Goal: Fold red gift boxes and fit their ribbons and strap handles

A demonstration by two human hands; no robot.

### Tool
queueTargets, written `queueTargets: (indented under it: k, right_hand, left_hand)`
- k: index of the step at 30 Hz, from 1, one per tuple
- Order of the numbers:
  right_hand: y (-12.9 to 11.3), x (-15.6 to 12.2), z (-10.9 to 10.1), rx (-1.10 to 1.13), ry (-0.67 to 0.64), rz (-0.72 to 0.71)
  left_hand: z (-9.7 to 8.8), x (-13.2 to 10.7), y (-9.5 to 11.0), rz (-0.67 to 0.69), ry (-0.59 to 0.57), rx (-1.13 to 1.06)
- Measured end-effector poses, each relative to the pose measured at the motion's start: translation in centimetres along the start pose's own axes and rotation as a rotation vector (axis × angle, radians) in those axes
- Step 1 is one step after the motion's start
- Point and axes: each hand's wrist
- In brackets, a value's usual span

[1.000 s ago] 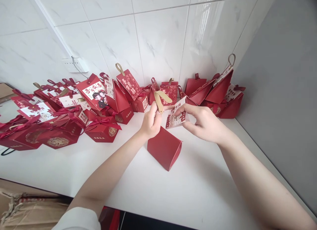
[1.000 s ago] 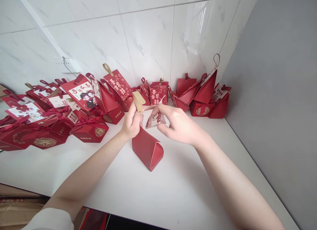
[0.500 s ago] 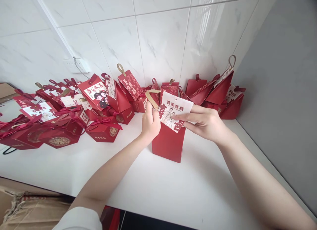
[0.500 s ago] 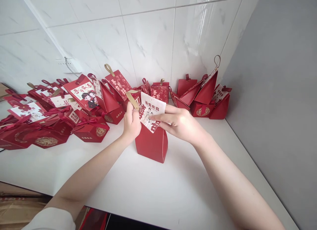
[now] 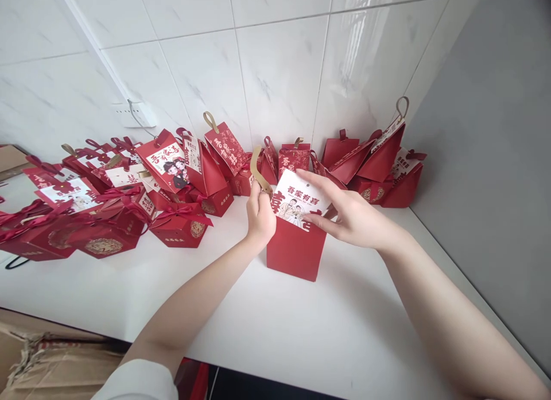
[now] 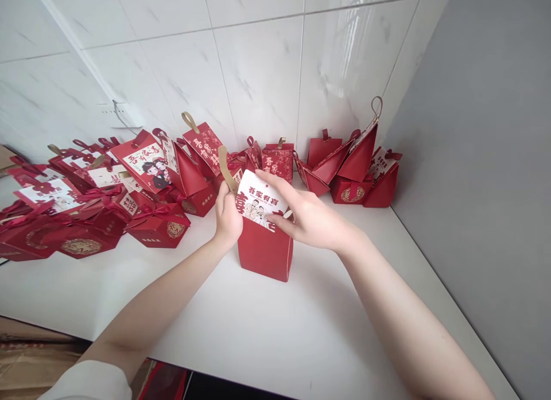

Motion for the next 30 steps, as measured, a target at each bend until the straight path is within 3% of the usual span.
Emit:
queueTargets:
  k: [7, 13, 17, 22, 25, 30]
  right_hand:
    - [0.5, -0.9, -2.1, -0.153, -0.024, -0.051]
    - [0.2, -0.8, -0.6, -0.217, -0.177, 0.007]
    - [-0.5, -0.5, 0.1, -0.205, -0.160, 0.008]
    - [-1.6, -0.1, 0.6, -0.362, -0.110, 0.162]
    - [-2.2, 0.2, 1.2, -0.451, -0.119, 0.216]
    - [-3.2, 0.2, 2.3, -0.466, -0.103, 0.262]
  left_hand:
    - [0.2, -0.3, 0.0, 0.001, 0.055, -0.124]
    - [-0.2, 0.4, 0.6, 0.063, 0.022, -0.147]
    - [-0.3, 0.4, 2.1, 0.176, -0.131, -0.064]
    - [0.0, -0.8, 2.5, 0.202, -0.312, 0.091]
    - [0.2, -1.4, 1.9, 0.213, -0.336, 0.259]
    - [0.0, -1.5, 0.9, 0.277, -0.272, 0.458]
Point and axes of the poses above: each hand's wrist, its own x-axis towards the middle knuckle, its own z-axis out of the palm, y = z × x, and after that the axes turned 12 degrees about -x, right-handed
